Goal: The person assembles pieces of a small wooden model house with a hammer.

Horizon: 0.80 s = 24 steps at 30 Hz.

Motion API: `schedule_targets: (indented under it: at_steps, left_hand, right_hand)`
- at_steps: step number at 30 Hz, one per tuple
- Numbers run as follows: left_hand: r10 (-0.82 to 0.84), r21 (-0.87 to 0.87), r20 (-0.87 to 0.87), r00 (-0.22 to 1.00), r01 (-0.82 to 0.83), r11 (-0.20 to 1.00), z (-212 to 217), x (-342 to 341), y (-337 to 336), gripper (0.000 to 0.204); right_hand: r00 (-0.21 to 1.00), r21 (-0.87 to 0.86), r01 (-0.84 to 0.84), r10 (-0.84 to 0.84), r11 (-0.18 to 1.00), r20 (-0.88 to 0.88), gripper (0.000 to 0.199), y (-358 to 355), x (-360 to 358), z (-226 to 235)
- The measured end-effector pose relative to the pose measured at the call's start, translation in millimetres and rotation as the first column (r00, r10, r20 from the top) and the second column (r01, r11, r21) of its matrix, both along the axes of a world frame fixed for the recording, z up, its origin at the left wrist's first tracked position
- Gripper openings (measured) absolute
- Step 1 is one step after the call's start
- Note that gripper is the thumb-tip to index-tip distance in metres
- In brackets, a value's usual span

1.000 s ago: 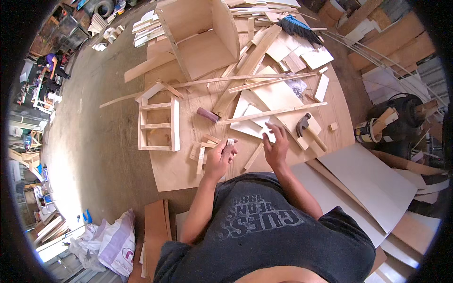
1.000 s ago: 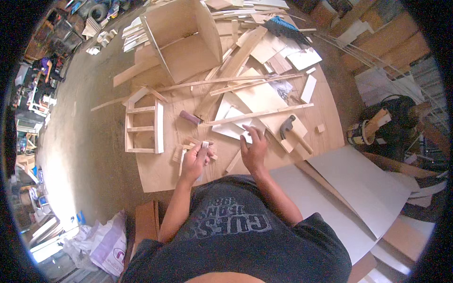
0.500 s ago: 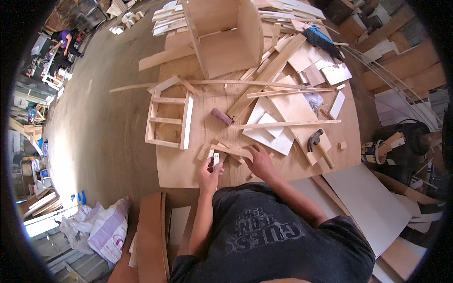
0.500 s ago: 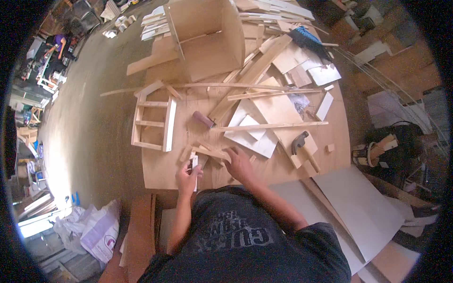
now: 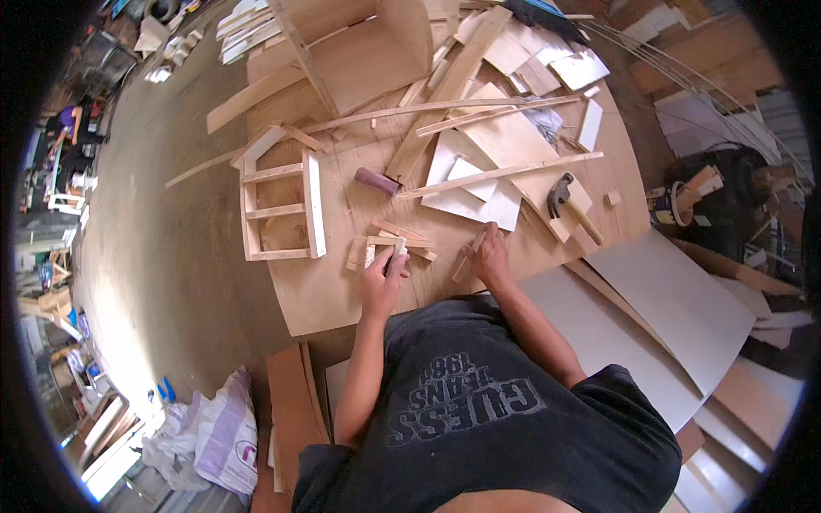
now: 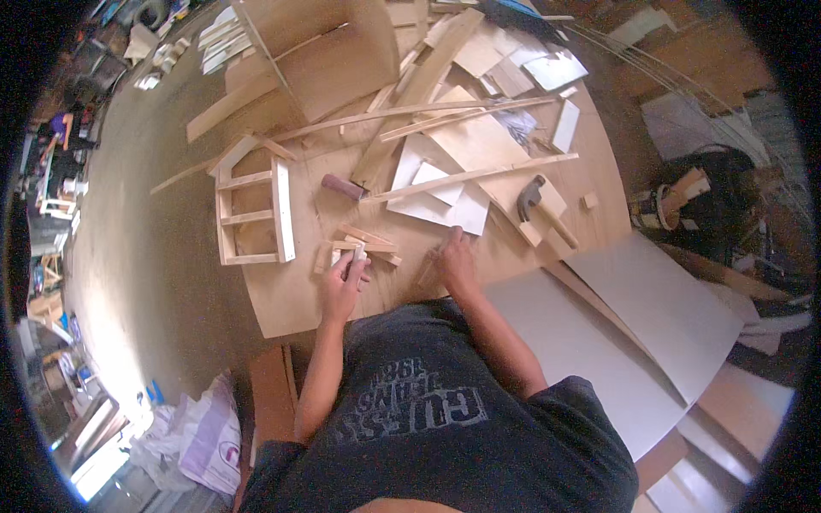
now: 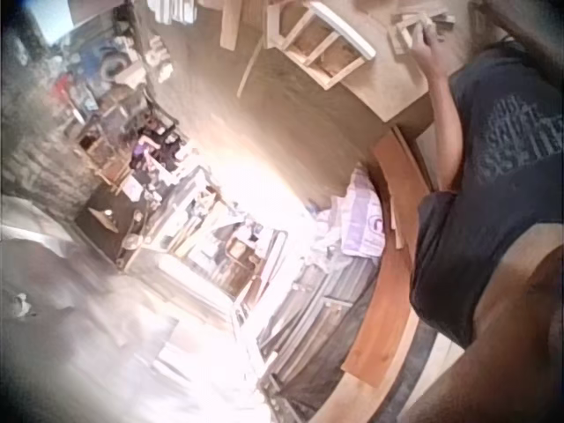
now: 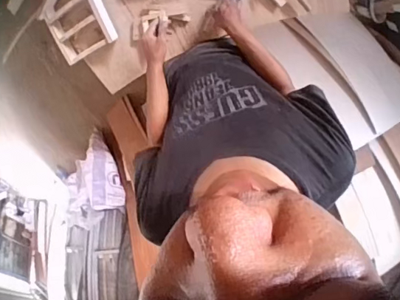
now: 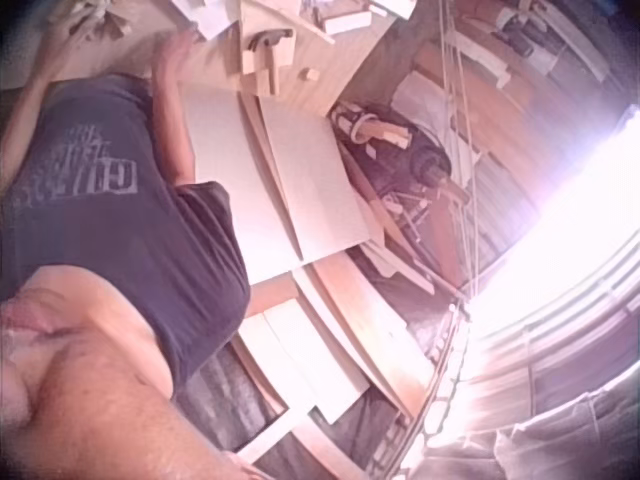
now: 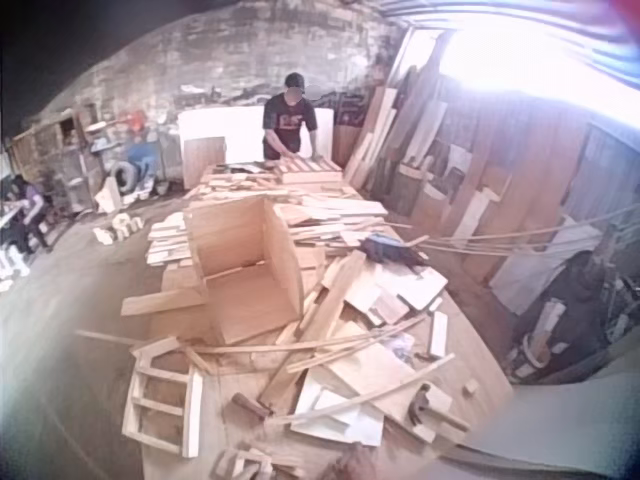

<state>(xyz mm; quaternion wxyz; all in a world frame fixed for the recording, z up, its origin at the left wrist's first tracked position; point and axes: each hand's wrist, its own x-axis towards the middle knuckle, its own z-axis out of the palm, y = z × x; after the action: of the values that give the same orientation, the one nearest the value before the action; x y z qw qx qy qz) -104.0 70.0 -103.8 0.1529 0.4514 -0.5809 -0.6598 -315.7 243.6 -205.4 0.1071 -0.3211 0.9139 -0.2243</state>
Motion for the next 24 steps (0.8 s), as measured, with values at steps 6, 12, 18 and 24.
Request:
schedule_targets:
  at_steps: [6, 12, 18, 24]
  left_hand:
    - [-0.165, -0.126, -0.055, 0.985, 0.157, 0.979, 0, -26, -11, 0.037]
    - [-0.21, -0.104, -0.137, 0.968, 0.197, 0.975, 38, -61, -2, 0.037]
    - [-0.333, -0.246, 0.011, 0.943, 0.325, 0.913, 69, -95, 10, 0.043]
    - [-0.299, -0.433, -0.021, 0.954, 0.26, 0.863, 46, -119, 35, 0.036]
  right_hand:
    - [0.953, -0.313, 0.022, 0.075, 0.95, 0.294, 0.051, -9, -1, 58]
    - [0.967, -0.435, -0.156, 0.227, 0.887, 0.116, 0.047, -9, -12, 119]
    - [0.929, -0.387, -0.277, 0.348, 0.88, 0.127, 0.058, 4, -40, 140]
    - [0.868, -0.388, -0.406, 0.482, 0.827, 0.119, 0.058, 15, -69, 131]
